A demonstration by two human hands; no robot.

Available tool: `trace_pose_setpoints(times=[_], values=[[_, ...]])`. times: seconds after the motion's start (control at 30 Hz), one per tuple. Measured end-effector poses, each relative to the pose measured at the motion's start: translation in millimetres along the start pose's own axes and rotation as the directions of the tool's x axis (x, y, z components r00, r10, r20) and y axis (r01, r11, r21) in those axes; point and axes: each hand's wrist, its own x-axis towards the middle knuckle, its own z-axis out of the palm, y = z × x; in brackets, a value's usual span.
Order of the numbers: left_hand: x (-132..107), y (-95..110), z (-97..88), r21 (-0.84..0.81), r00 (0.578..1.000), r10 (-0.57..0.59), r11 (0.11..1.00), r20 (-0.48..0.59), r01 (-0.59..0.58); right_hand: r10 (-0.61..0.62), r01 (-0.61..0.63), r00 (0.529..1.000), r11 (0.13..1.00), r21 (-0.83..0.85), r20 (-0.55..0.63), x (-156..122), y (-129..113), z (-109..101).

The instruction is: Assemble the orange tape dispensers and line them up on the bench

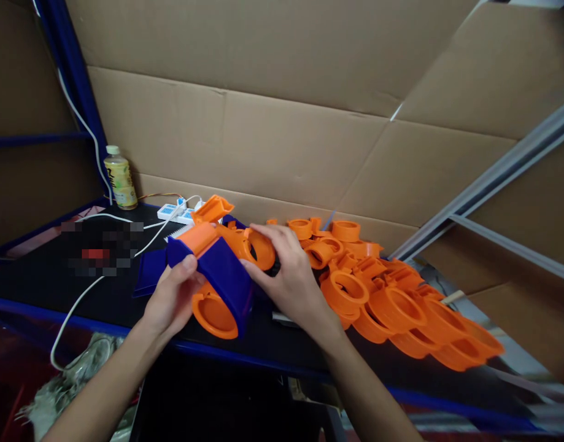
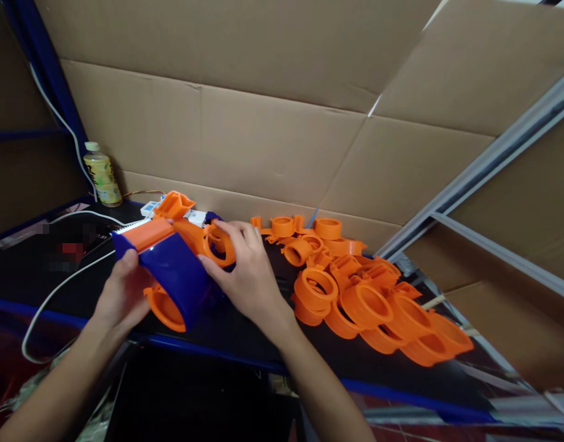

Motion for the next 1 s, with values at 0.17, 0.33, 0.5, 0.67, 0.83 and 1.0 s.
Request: trace_pose_setpoints(times=[0.17, 0.33, 0.5, 0.67, 0.83, 1.0], values=[[3, 6, 4.7, -0.053, 0.999, 0.044, 0.998, -0.018, -0.045, -0.068, 0.064, 0.993, 0.997, 0.047, 0.093, -18, -34, -11], [1, 2, 9.9, -0.027, 0.976, 0.123, 0.991, -0.179, -0.130, -0.193, 0.193, 0.981, 0.964, -0.180, 0.017, -37, -62, 3], [3, 11, 10.8, -0.059, 0.954, 0.259, 0.961, -0.153, -0.271, -0.282, 0.249, 0.953, 0.937, -0.246, -0.108, -28, -65, 10], [25, 39, -10.1, -0.036, 0.903, 0.385, 0.917, -0.191, -0.398, -0.188, 0.152, 0.962, 0.971, -0.184, -0.200, 8, -39, -20], [36, 43, -33.3, 0.156, 0.896, 0.400, 0.914, -0.192, -0.374, 0.176, -0.230, 0.970, 0.887, -0.400, -0.169, 64, 39, -27], [26, 31, -24.1, 0.306, 0.978, 0.206, 0.934, -0.042, -0.183, 0.569, -0.501, 0.816, 0.617, -0.607, -0.096, 85, 110, 7]])
